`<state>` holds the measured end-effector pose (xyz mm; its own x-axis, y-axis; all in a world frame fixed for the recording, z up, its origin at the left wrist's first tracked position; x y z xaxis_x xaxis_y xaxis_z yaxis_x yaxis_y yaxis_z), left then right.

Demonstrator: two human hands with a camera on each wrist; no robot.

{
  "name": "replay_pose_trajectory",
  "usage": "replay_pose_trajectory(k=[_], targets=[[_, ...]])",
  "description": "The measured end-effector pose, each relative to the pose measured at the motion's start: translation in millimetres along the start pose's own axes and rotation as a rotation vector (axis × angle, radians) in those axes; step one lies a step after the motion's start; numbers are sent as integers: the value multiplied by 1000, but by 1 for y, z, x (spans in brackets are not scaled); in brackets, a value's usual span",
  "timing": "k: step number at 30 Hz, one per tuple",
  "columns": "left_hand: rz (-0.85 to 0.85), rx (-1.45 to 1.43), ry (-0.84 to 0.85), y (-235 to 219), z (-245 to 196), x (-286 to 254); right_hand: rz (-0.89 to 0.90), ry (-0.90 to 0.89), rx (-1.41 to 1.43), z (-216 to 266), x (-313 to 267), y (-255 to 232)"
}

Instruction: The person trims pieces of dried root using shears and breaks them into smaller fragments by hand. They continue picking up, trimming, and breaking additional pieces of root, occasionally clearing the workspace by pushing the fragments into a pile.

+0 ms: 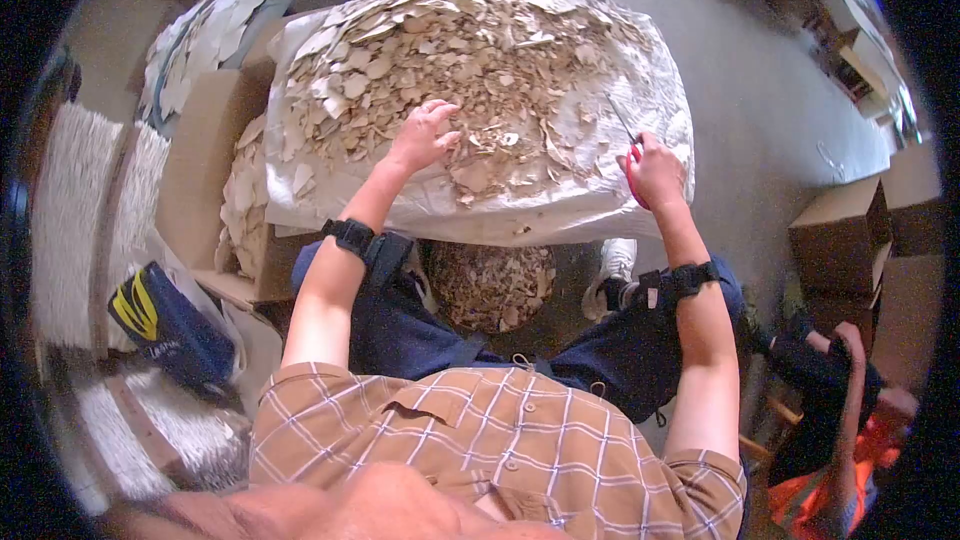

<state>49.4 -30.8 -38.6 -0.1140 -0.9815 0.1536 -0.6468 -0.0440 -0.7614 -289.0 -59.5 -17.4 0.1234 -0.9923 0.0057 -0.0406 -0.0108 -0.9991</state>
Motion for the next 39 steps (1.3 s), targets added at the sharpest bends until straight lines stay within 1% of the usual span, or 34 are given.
replay_pose_trajectory(k=[1, 3, 4, 5, 7, 11, 12, 15, 16, 17, 19, 20, 23, 25, 26, 27, 29, 30, 31, 33, 34, 35, 36, 37, 39], targets=[[-20, -4, -7, -3, 7, -3, -10, -17, -9, 0, 1, 0], [24, 122, -113, 2, 24, -10, 2, 32, -57, -5, 2, 0], [48, 166, -129, 6, 29, -13, 22, 57, -58, -8, 3, 0], [31, 158, -131, 7, 33, -15, 10, 47, -69, -9, 3, -2], [95, 204, -119, 17, 36, -20, 18, 38, -59, -11, -4, -5], [52, 188, -103, 21, 39, -21, -89, 59, 7, -12, -29, -26], [-40, 204, -45, 19, 38, -21, -56, 74, 28, -13, -33, -29], [-18, 217, -22, 26, 45, -14, -107, 49, 82, -16, -40, -32], [-59, 236, -2, 24, 43, -13, -109, 54, 79, -18, -40, -31], [-58, 236, 1, 25, 43, -12, -117, 51, 89, -18, -39, -28], [-8, 241, -18, 24, 39, -11, -125, 40, 116, -18, -36, -19], [-2, 245, -22, 23, 39, -9, -169, 31, 126, -18, -33, -13], [45, 274, -26, 31, 52, -1, -119, 58, 172, -17, -25, 8], [-120, -221, -109, 20, 74, 5, -105, 52, 213, -17, -18, 20], [-162, -339, -165, 20, 89, 7, -110, 48, 253, -16, -15, 26], [-158, -331, -170, 17, 87, 5, -117, 43, 294, -15, -12, 31], [-145, -1114, -577, 24, 93, -10, -117, 47, 294, -9, -11, 34], [-117, -1192, -601, 22, 89, -14, -108, 54, 307, -8, -8, 38], [-115, -1188, -603, 18, 84, -15, -101, 64, 317, -7, -5, 41], [-146, -1326, -646, 16, 78, -20, -97, 69, 284, -2, 4, 44], [-142, -1327, -646, 17, 77, -21, -123, 58, 247, 1, 6, 44], [-175, -1354, -571, 14, 75, -18, -150, 44, 207, 3, 8, 43], [-212, -1382, -494, 11, 75, -16, -140, 52, 190, 6, 8, 41], [-215, -1388, -492, 12, 78, -16, -142, 50, 184, 5, 11, 43], [-265, -1354, -295, -1, 72, -11, -146, 6, 127, 9, 18, 46]])
Point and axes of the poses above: each hand's wrist, its own x-axis towards the middle knuckle, its own y-axis out of the palm, z = x × y, the point moved 7 cm from there along x, towards the middle knuckle, and after that the axes turned 14 degrees about -x, right-handed, at the moved point
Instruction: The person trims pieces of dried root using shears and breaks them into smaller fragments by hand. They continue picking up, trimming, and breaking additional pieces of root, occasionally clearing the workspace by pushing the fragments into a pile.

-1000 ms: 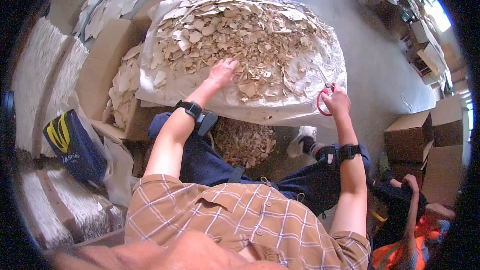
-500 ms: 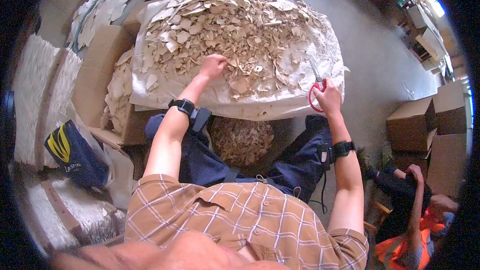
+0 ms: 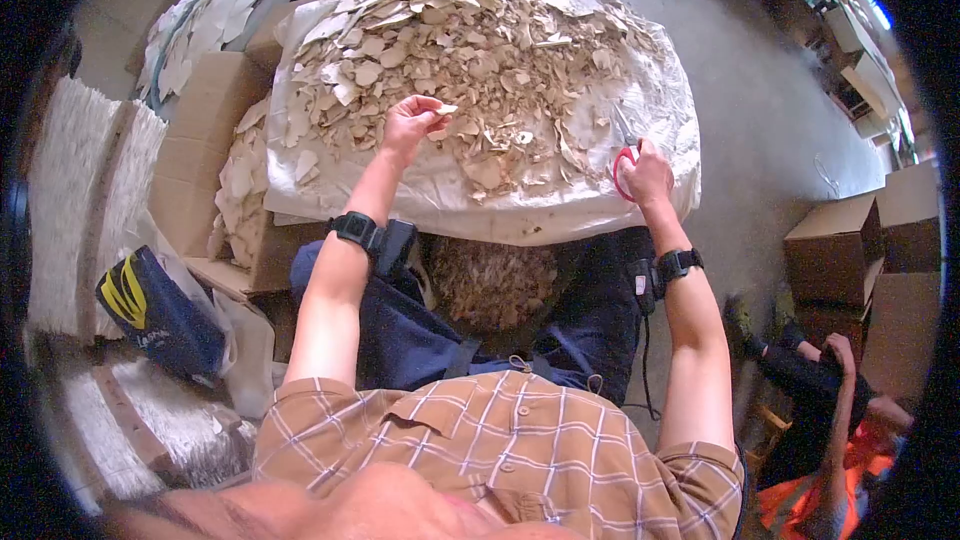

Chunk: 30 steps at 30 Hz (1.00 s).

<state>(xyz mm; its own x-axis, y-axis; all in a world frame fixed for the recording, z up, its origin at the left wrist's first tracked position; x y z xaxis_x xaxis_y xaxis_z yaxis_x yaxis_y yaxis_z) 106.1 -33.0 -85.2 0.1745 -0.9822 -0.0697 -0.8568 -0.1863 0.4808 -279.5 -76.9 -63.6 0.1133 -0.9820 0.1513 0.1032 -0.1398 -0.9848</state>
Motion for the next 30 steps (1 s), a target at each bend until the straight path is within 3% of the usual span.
replay_pose_trajectory(k=[4, 11, 14, 18, 20, 23, 26, 27, 30], targets=[[6, -11, 83, 10, -18, -2, 62, 8, -82, 5, 4, 9], [-69, -58, -70, 8, -14, -3, 79, 66, -313, 16, 5, 5], [-69, -4, -129, 5, -1, -3, 186, 60, -313, 10, 7, 9], [-4, 37, -152, 8, 3, -10, 88, 89, -223, 0, 12, 13], [15, 79, -147, 13, 1, -13, -51, 60, -95, -14, 16, 17], [0, 122, -163, 17, 0, -17, -77, 65, -210, -18, 18, 13], [-12, 159, -163, 18, 5, -19, -7, 30, -315, -15, 20, 6], [-1, 199, -179, 21, 6, -19, 108, 35, -372, -14, 22, 5], [28, 254, -230, 26, 16, -16, 109, -24, -387, -6, 20, -11]])
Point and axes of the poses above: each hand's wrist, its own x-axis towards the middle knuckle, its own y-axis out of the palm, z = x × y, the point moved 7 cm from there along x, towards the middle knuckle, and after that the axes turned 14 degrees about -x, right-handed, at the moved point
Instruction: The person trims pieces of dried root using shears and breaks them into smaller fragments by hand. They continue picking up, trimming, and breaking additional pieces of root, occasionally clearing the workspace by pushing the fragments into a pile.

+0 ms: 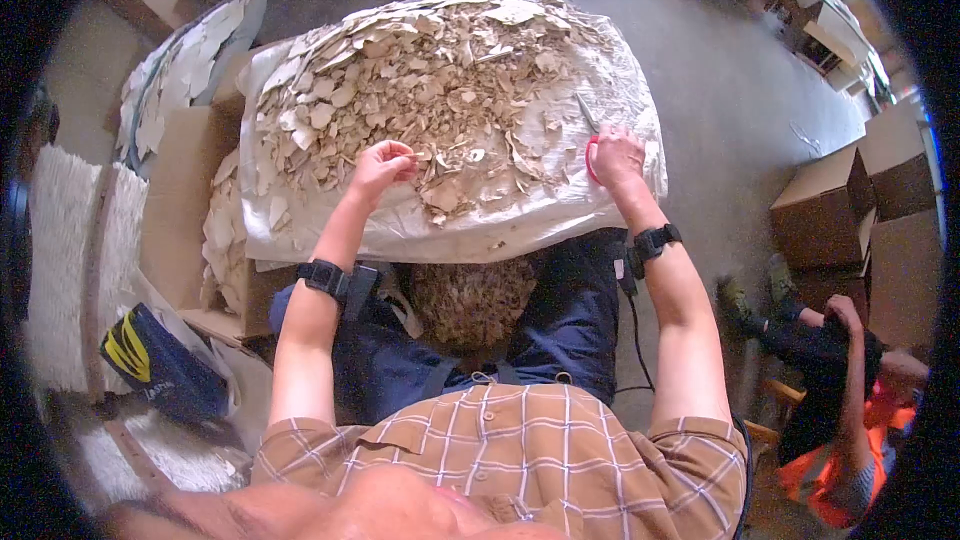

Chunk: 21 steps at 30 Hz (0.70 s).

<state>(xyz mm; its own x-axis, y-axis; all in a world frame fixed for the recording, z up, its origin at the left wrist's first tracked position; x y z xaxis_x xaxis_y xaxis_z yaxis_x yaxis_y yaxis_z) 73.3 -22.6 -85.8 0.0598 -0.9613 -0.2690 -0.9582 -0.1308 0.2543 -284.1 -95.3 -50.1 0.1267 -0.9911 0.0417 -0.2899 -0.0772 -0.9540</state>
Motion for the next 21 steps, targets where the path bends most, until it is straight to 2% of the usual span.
replay_pose_trajectory(k=[1, 2, 4, 6, 8, 10, 12, 14, 15, 17, 21], targets=[[-2, 51, 0, 2, 0, 0, -77, -43, 125, 2, -3, -1], [-8, 98, 1, 3, 1, -1, -82, -41, 134, 5, -4, 1], [-8, 112, 9, 6, -1, -3, -262, -158, 468, 23, -4, -4], [22, 133, -40, 6, 1, -10, -271, -110, 554, 41, 8, 14], [1, 131, -47, 2, 2, -27, -271, -89, 593, 65, 11, 34], [-15, 141, -27, -3, -18, -42, -384, -13, 613, 86, 14, 32], [-48, 175, -57, -8, -27, -51, -413, -78, 622, 117, 2, 25], [-30, 127, 13, -10, -34, -53, -404, -227, 755, 148, -17, 5], [-34, 118, -5, -10, -35, -52, -391, -238, 750, 160, -26, 0], [-17, 80, 7, -8, -38, -50, -374, -374, 870, 182, -40, -14], [44, 47, 49, 5, -53, -49, -444, -404, 788, 196, -47, -40]])
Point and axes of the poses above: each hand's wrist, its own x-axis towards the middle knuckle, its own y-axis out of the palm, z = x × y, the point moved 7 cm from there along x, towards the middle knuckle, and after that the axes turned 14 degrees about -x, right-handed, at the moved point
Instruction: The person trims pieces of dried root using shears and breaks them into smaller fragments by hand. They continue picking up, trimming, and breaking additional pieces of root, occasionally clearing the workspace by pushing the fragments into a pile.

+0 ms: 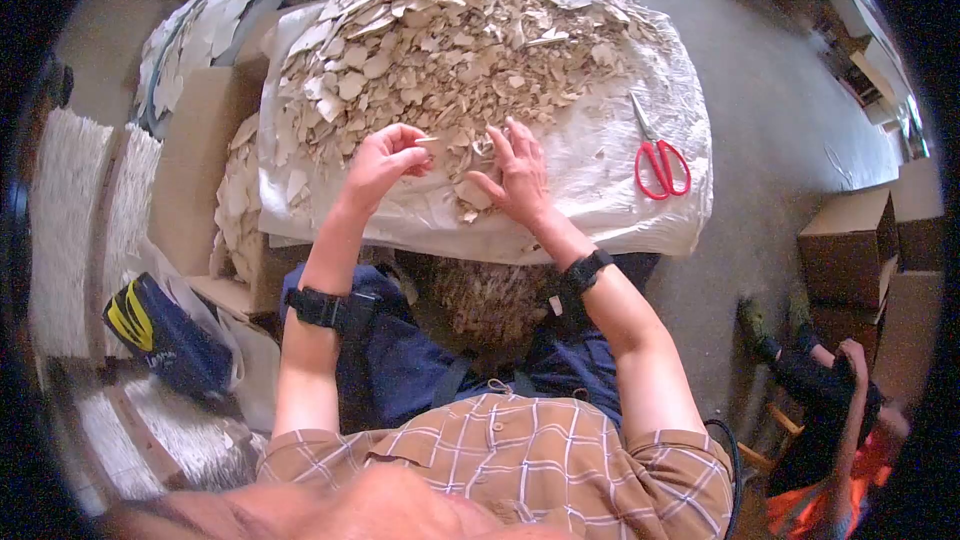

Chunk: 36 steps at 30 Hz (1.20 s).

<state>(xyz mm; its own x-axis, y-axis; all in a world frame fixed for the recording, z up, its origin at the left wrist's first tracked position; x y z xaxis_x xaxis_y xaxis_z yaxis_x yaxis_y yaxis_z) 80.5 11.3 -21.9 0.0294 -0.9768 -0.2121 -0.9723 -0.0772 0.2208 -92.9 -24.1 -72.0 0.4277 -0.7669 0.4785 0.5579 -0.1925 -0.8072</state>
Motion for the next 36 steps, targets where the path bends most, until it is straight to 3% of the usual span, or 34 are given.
replay_pose_trajectory(k=[5, 8, 19, 26, 29, 31, 33, 36], targets=[[43, -33, 133, -8, -13, 6, 137, -64, -164, 19, 20, 28], [3, -45, 90, -9, -14, 4, 170, -105, -231, 26, 15, 31], [4, -28, 88, -7, -10, -6, 70, -206, -138, 43, -23, 14], [-37, -45, 42, -19, 3, -9, 160, -225, -115, 45, -27, 9], [-20, 38, -27, -20, 10, -8, 112, -176, 29, 35, -24, -3], [-11, 97, -43, -18, 9, -12, 29, -10, 56, 20, -26, -18], [1, 111, -40, -18, 10, -11, 66, 24, 77, 14, -34, -15], [26, 128, -32, -15, 11, -9, 103, -130, -44, 23, -44, -10]])
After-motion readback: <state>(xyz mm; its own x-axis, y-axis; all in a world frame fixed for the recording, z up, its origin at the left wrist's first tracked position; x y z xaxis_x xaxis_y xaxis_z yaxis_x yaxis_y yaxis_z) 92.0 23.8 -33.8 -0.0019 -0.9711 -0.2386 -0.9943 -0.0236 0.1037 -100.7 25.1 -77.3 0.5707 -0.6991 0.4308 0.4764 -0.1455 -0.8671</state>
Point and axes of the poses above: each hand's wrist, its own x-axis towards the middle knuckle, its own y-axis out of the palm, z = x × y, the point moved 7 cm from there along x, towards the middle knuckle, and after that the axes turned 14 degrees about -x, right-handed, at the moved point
